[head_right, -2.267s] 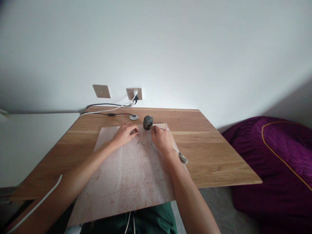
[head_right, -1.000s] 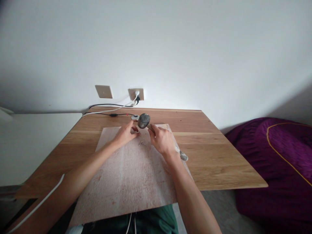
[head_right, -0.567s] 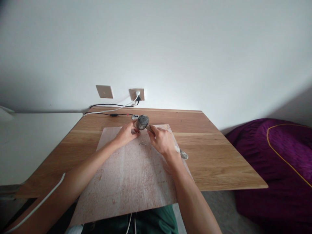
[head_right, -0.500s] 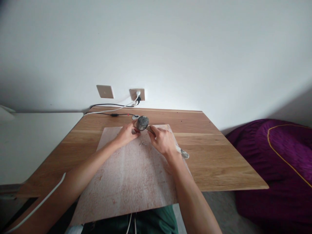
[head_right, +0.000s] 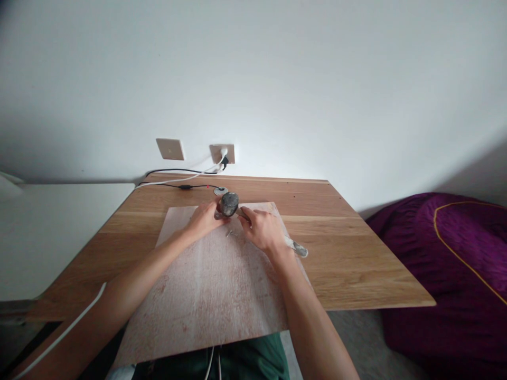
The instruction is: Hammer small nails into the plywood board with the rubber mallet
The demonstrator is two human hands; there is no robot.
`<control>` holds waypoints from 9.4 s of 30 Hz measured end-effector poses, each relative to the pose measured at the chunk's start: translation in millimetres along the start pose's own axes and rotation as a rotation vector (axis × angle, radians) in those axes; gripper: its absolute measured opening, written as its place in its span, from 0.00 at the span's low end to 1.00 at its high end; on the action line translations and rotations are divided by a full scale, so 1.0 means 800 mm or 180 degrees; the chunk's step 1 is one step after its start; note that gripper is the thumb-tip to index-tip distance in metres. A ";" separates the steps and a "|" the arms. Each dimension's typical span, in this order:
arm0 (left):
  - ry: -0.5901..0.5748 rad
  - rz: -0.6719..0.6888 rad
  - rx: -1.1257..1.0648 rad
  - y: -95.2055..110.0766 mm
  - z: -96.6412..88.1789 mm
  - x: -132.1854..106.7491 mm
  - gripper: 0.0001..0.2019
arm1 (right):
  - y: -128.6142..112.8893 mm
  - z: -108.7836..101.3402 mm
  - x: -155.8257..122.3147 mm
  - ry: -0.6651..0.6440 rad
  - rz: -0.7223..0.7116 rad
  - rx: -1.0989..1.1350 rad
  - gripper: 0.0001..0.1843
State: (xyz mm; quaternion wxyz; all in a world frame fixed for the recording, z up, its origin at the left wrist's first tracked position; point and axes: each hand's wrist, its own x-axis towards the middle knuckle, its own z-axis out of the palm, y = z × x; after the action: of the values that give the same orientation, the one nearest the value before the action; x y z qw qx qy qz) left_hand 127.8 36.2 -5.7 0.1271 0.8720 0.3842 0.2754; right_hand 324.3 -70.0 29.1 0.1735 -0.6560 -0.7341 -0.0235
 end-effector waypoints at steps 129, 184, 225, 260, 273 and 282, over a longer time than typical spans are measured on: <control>-0.0037 -0.0262 -0.0024 0.017 0.003 0.000 0.23 | 0.004 0.003 0.001 0.0338 0.0168 0.0115 0.18; -0.0008 -0.0214 0.0136 0.018 -0.003 -0.006 0.34 | -0.010 -0.010 0.000 -0.0022 0.0160 -0.0212 0.18; 0.0123 0.0480 0.0084 0.013 -0.017 -0.009 0.27 | 0.010 -0.005 0.001 -0.0276 0.0977 -0.0278 0.18; 0.0034 0.0478 -0.0645 0.012 -0.015 -0.005 0.04 | 0.062 -0.008 -0.006 -0.0235 0.1611 0.0173 0.18; -0.0460 0.0393 -0.0638 0.006 0.005 0.032 0.03 | 0.055 0.005 -0.015 -0.0457 0.1623 -0.0355 0.19; -0.0321 0.0825 -0.0358 0.003 0.003 0.020 0.05 | 0.039 0.011 -0.022 -0.0436 0.1380 -0.0769 0.16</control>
State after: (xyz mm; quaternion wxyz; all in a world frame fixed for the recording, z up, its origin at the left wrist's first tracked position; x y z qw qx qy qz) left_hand 139.4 46.3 -0.2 0.1583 0.9185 0.2455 0.2664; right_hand 354.1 -80.4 10.1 0.0447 -0.8142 -0.5782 -0.0289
